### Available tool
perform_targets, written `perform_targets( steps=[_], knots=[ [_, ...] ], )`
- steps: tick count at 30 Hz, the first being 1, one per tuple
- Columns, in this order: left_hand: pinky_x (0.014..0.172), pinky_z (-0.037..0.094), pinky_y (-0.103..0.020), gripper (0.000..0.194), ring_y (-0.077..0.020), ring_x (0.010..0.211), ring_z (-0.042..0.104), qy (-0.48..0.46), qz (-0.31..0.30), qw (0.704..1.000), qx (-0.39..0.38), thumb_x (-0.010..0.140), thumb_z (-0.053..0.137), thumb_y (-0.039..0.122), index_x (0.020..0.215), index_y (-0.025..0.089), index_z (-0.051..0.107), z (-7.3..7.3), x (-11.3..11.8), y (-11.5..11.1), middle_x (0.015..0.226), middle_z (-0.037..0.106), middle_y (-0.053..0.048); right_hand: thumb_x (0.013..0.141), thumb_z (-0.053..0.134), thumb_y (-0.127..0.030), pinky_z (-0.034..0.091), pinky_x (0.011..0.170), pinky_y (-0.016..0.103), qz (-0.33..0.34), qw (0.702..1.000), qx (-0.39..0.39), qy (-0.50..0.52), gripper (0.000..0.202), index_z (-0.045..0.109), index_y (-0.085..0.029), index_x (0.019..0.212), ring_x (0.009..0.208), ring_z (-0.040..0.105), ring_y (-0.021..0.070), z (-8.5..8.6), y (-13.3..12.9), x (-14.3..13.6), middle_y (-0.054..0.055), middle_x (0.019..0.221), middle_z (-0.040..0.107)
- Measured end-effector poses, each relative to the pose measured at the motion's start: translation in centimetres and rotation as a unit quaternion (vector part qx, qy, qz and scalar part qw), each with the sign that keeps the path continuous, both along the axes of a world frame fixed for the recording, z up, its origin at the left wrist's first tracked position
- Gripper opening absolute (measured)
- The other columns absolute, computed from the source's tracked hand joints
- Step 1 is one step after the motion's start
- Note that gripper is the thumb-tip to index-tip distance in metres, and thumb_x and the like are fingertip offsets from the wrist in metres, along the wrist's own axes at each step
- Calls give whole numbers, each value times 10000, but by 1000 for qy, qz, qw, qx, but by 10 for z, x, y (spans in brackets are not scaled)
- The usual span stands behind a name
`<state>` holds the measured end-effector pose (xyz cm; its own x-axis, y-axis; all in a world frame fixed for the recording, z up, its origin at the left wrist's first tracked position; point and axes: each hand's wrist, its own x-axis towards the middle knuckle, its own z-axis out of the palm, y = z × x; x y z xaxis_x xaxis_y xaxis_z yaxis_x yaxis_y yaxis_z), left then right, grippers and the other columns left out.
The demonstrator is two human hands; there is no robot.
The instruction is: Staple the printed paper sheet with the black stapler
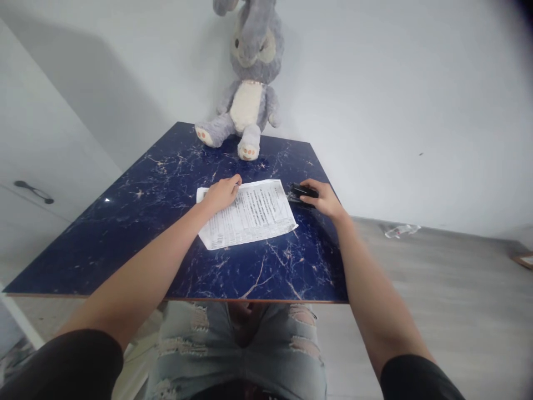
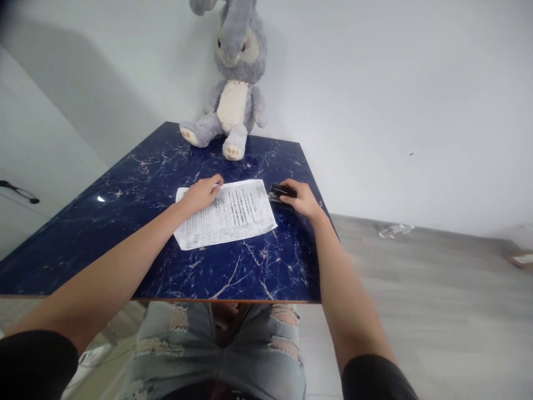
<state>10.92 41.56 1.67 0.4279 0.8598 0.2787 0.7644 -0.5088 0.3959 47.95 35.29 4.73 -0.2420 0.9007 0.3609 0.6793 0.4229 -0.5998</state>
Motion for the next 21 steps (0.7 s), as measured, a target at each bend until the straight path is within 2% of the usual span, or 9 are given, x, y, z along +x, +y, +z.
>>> perform_targets(
  steps=[4,8,10,16,21],
  knots=[
    [841,506,-398,298,-284,903,684,-26,19,999,-2,1035,487,287,1303,233,605,-2,1,1,1067,726,-128,811,715,-358,480,879,427,44,999,-26,-17,319,711,-194,1084,927,670,281,1,-3,-6,52,1022,752],
    [863,505,-390,248,-287,948,686,-23,6,1000,-10,1059,468,345,1076,208,673,-2,2,2,1038,726,-126,829,705,-345,471,880,422,74,996,-29,-34,301,694,-201,1093,925,667,272,0,-2,-11,51,1035,746],
    [838,504,-381,276,-281,915,690,1,12,1000,-14,1070,439,356,1042,206,669,1,3,0,986,724,-119,840,699,-349,473,862,418,81,995,-31,-45,283,685,-205,1084,906,662,267,0,-2,-14,50,1017,739],
    [799,496,-403,346,-304,905,703,96,38,995,-17,1091,344,366,1166,195,635,12,6,-10,1039,731,-146,915,679,-450,494,857,399,103,992,-18,-75,361,653,-217,1190,949,673,261,2,-5,-26,78,1098,737],
    [797,491,-397,371,-303,930,705,105,66,992,-20,1097,316,361,1211,203,632,15,7,-12,1063,733,-144,957,652,-484,491,837,385,99,992,-9,-73,337,684,-209,1148,905,671,241,1,-5,-31,71,1057,740]
  ],
)
